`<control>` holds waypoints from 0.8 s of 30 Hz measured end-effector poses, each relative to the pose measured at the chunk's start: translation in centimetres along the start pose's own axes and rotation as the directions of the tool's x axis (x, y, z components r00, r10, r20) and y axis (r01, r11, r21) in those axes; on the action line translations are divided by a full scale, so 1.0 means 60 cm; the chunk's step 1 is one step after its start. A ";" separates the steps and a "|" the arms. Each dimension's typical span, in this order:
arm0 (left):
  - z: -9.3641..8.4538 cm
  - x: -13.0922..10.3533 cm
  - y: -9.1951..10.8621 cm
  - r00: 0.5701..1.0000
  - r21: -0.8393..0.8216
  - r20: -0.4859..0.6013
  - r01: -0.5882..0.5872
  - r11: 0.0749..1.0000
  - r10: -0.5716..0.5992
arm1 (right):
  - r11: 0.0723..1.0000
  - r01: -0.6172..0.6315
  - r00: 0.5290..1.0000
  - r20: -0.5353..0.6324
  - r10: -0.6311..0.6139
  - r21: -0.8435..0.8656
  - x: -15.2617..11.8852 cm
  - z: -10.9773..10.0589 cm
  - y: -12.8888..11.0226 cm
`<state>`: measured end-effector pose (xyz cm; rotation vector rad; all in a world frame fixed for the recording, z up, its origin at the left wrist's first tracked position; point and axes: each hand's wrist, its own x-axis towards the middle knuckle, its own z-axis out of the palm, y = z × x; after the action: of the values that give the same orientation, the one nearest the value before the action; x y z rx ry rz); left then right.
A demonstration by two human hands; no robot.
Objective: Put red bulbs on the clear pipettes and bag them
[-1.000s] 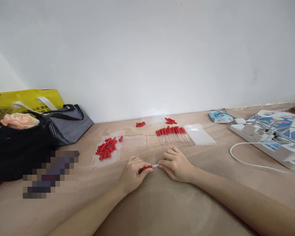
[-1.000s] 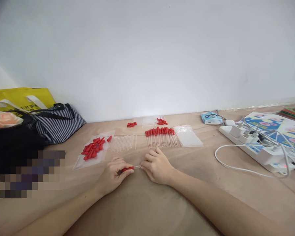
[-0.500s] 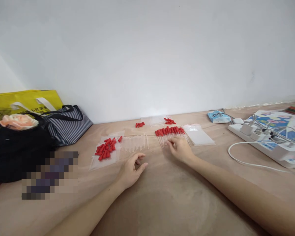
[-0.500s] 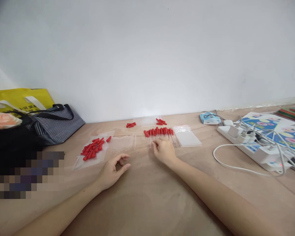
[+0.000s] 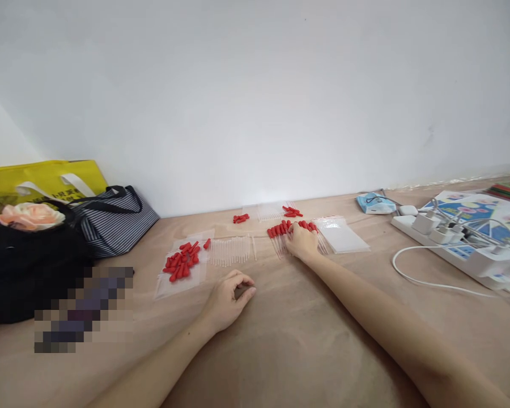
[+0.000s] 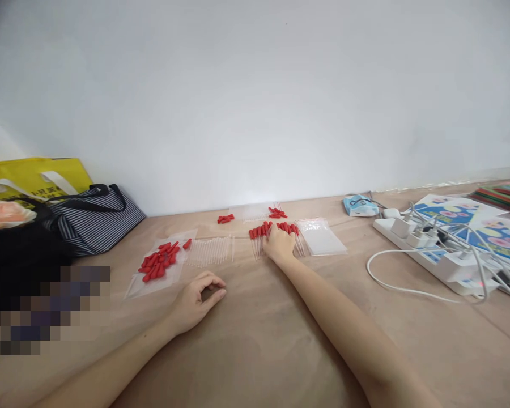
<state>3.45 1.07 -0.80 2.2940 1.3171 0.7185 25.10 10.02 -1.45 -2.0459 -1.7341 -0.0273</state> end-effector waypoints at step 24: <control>-0.116 0.021 -0.120 0.904 0.716 -0.416 0.393 0.577 -0.101 | 0.993 0.115 0.943 0.317 -0.106 -0.011 -0.020 0.017 -0.156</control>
<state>-5.08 6.19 0.88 2.5618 2.4874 0.4693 15.78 10.20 0.33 -2.0596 -2.0494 0.2549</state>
